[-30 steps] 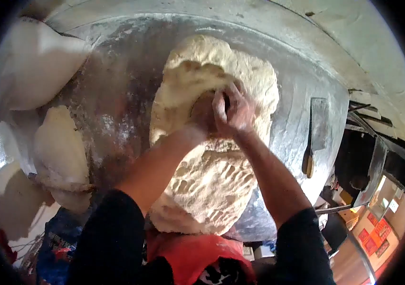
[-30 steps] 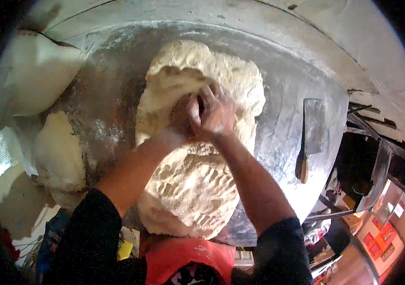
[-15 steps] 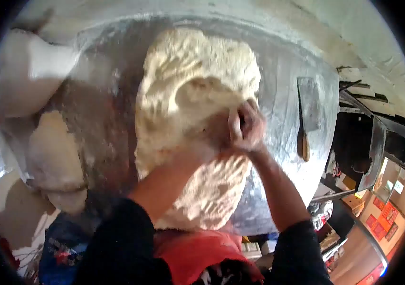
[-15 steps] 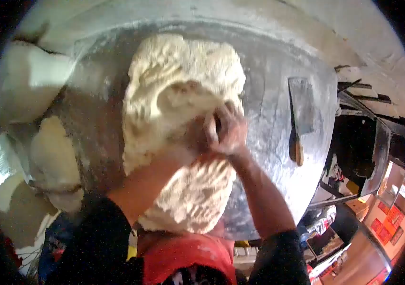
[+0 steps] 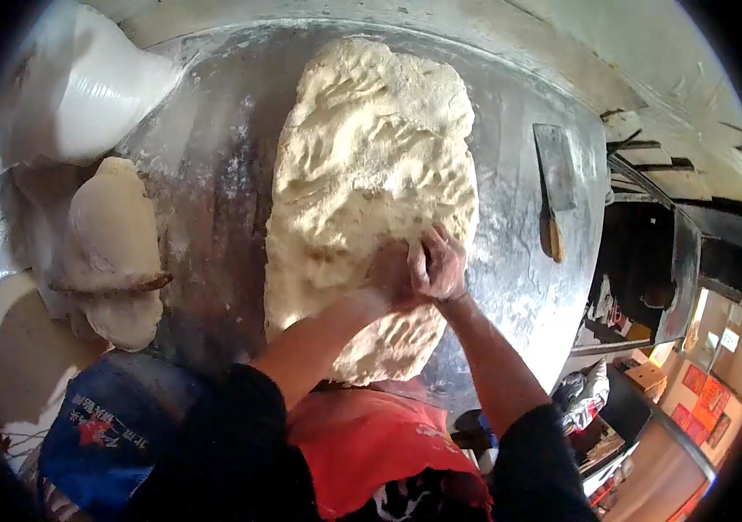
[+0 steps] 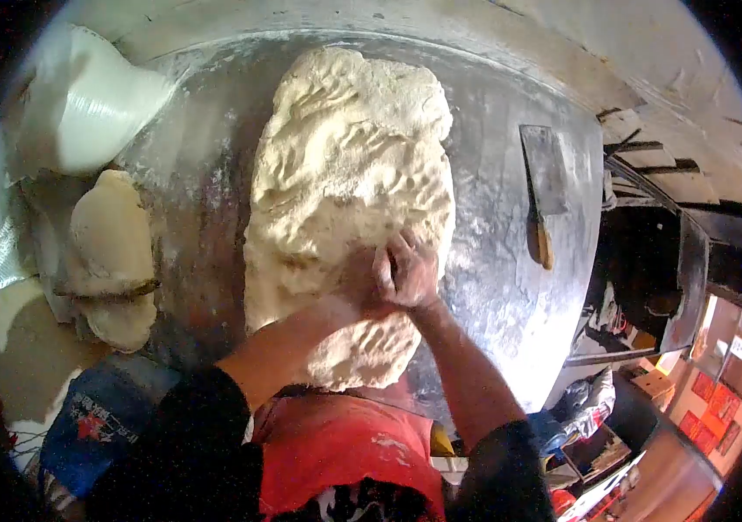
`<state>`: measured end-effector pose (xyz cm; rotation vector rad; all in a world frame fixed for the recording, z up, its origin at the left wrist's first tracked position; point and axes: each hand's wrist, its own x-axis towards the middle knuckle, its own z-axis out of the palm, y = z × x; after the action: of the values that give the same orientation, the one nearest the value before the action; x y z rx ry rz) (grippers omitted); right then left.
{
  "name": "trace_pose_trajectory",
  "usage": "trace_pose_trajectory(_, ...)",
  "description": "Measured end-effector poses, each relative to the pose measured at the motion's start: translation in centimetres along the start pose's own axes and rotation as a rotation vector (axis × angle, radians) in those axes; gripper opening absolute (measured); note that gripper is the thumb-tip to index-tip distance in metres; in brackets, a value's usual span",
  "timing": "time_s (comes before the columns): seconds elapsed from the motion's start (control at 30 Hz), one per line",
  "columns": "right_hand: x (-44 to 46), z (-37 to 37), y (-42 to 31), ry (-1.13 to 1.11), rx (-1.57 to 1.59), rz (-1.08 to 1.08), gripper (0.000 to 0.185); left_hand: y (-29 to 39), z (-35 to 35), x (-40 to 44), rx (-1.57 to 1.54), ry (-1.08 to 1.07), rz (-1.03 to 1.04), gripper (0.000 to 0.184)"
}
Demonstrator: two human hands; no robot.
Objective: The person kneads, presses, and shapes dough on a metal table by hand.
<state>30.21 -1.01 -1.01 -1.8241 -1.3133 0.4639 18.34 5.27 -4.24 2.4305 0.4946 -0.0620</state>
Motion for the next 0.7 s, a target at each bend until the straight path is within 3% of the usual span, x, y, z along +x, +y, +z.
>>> trace_pose_trajectory(0.07,0.5,0.3,0.3,0.032,-0.045,-0.117,0.013,1.4,-2.5,0.6,-0.043,0.101,-0.027,0.027)
trace_pose_trajectory(0.13,-0.1,0.2,-2.0,0.084,-0.013,0.030,0.014,2.1,-4.7,0.2,-0.007,-0.347,-0.199,0.039)
trace_pose_trajectory(0.17,-0.5,1.2,-1.7,0.166,-0.148,-0.056,0.015,-0.5,0.8,0.0,0.056,-0.224,-0.141,0.036)
trace_pose_trajectory(0.2,-0.7,0.7,-3.1,0.166,-0.144,-0.080,0.015,0.3,0.6,-1.7,0.064,-0.203,-0.149,0.036)
trace_pose_trajectory(0.27,-3.2,0.1,-6.0,-0.157,-0.025,0.365,0.015,2.4,1.1,-7.0,-0.143,0.122,-0.079,0.034)
trace_pose_trajectory(0.33,-9.5,4.3,-5.1,-0.098,-0.088,0.022,0.015,2.2,3.0,-11.5,-0.357,0.351,-0.038,0.032)
trace_pose_trajectory(0.37,-10.1,4.4,-6.6,-0.076,-0.095,-0.024,0.015,1.4,4.4,-13.2,-0.467,0.428,-0.017,0.031)
trace_pose_trajectory(0.4,-9.9,4.1,-7.6,-0.045,-0.110,-0.071,0.015,1.1,5.1,-13.1,-0.480,0.287,-0.080,0.029)
trace_pose_trajectory(0.47,-9.4,3.4,-7.7,-0.149,-0.063,0.006,0.015,2.5,1.1,-13.0,-0.196,-0.131,-0.235,0.030)
trace_pose_trajectory(0.5,-10.0,3.4,-7.8,-0.161,-0.074,0.039,0.015,2.4,1.7,-12.6,-0.143,-0.149,-0.226,0.034)
trace_pose_trajectory(0.6,-5.8,2.7,-8.8,-0.180,-0.070,0.090,0.014,0.7,7.0,-11.2,0.164,0.163,-0.054,0.046)
trace_pose_trajectory(0.63,-3.4,2.3,-9.1,-0.289,-0.041,0.222,0.016,-1.2,6.3,-9.0,0.004,0.029,0.021,0.046)
trace_pose_trajectory(0.67,-0.9,2.2,-9.5,-0.402,-0.011,0.358,0.019,0.4,-0.7,-8.8,0.418,-0.088,0.083,0.042)
trace_pose_trajectory(0.7,1.8,2.4,-11.1,-0.365,-0.077,0.262,0.024,-2.5,-1.1,-7.0,-0.450,0.043,-0.020,0.041)
